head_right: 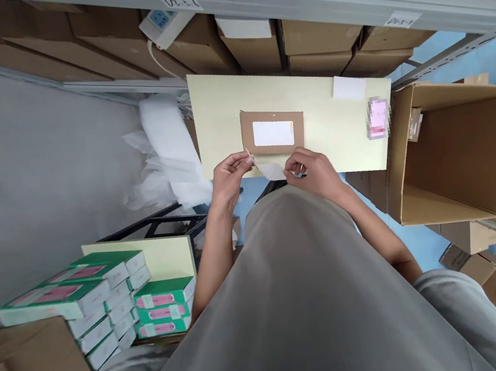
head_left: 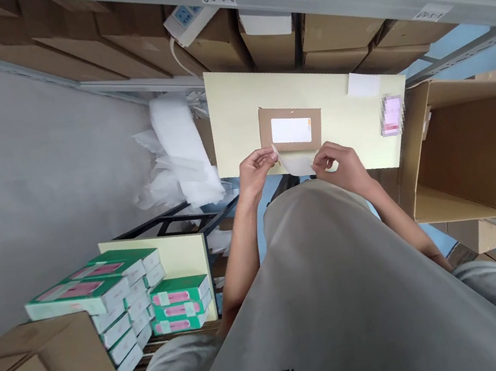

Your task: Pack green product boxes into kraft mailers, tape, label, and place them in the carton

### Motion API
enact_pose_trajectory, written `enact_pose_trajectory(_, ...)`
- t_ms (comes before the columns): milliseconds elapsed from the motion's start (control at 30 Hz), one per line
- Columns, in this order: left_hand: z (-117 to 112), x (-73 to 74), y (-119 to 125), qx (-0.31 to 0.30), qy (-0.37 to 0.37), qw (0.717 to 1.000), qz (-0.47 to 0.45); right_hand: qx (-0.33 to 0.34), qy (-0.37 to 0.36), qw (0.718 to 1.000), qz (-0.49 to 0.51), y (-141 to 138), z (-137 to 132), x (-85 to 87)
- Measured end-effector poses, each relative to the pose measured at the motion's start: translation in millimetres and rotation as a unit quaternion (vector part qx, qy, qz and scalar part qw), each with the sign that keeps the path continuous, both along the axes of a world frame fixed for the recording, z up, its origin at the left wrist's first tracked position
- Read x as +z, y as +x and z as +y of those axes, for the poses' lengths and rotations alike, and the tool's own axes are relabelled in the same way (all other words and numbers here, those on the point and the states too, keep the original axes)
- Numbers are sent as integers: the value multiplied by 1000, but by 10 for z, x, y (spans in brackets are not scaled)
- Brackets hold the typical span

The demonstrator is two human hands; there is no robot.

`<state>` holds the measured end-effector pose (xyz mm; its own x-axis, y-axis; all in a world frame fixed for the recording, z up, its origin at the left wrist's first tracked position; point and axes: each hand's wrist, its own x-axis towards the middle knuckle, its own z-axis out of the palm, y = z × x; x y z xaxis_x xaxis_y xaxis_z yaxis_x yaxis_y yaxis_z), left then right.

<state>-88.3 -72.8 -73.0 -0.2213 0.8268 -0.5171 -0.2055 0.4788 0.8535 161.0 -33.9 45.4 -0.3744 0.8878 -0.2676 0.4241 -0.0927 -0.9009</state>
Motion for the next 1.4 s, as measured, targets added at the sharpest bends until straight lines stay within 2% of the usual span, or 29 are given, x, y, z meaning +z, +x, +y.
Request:
enact_pose_trajectory(100,25,-7,-53,-26,-9,1000,3,-27,-14,1000,-1,40,35,-113)
enact_pose_trajectory(233,148,-86,-141,-32,-5,999,34,-74,-42,996,-6,109,150,-472)
enact_pose_trajectory(433,537,-359,-196,-57,-11,997,60,-126,-106,986,-5,166,479,-1127)
enact_pose_trajectory(600,834,-532,-182,-76,-4,994,72,-154,-102,983,-7,172,707,-1421)
enact_pose_trajectory(733,929,-627,-175,-87,1,993,82,-155,-108,982,-15,170,762,-1545)
enact_pose_trajectory(967,933,-762,-164,-83,-9,992,91,-152,-123,980,-36,113,728,-1666)
enact_pose_trajectory(1400,941,-813,-137,-74,-21,990,115,-152,-113,980,-67,87,777,-1750)
